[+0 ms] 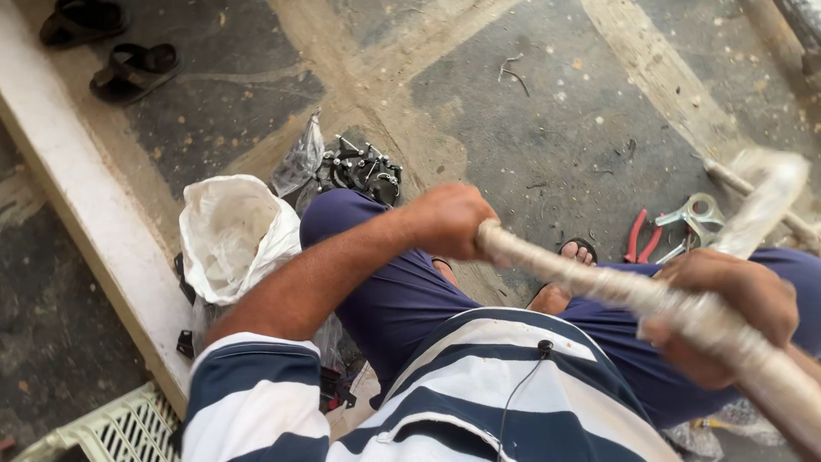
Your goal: The person unwraps a bicycle seat post and a handlebar stem from plastic packaging. They then insert the seat post into the wrapped handlebar stem and adjust the components together.
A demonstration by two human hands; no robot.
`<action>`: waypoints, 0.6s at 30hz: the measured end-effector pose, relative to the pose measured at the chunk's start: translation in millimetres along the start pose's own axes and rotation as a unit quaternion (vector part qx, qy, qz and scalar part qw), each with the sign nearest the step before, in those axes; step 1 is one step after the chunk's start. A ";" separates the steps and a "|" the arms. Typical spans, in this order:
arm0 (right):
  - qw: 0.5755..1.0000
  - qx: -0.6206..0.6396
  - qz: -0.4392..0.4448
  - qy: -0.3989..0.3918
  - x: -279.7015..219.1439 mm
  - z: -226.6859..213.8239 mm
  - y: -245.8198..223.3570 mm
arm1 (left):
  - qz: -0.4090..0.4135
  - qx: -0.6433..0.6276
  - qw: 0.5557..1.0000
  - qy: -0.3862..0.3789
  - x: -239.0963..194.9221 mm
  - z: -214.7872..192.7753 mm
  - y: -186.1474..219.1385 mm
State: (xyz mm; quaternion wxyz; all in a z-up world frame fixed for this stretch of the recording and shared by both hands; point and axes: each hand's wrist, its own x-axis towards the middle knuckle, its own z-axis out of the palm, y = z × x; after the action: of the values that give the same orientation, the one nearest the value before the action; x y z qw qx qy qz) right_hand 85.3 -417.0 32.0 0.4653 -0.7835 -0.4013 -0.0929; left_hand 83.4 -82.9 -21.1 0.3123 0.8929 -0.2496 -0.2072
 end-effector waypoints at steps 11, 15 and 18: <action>0.991 -0.094 0.088 0.020 -45.7 12.2 -2.8 | 0.074 0.104 0.948 0.291 16.2 25.3 40.5; 0.985 -0.072 0.157 -0.013 -11.3 -8.2 -17.6 | 0.077 0.049 0.947 0.307 11.0 8.0 60.3; 0.984 -0.055 -0.049 -0.164 29.7 -27.5 -28.0 | 0.138 -0.045 0.987 0.064 18.7 2.3 64.0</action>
State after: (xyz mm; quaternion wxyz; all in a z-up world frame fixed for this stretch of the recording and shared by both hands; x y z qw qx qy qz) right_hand 91.1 -416.1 80.8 0.3444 -0.7920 -0.5041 -0.0075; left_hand 76.7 -138.2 15.5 0.3927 0.8465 -0.3402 -0.1159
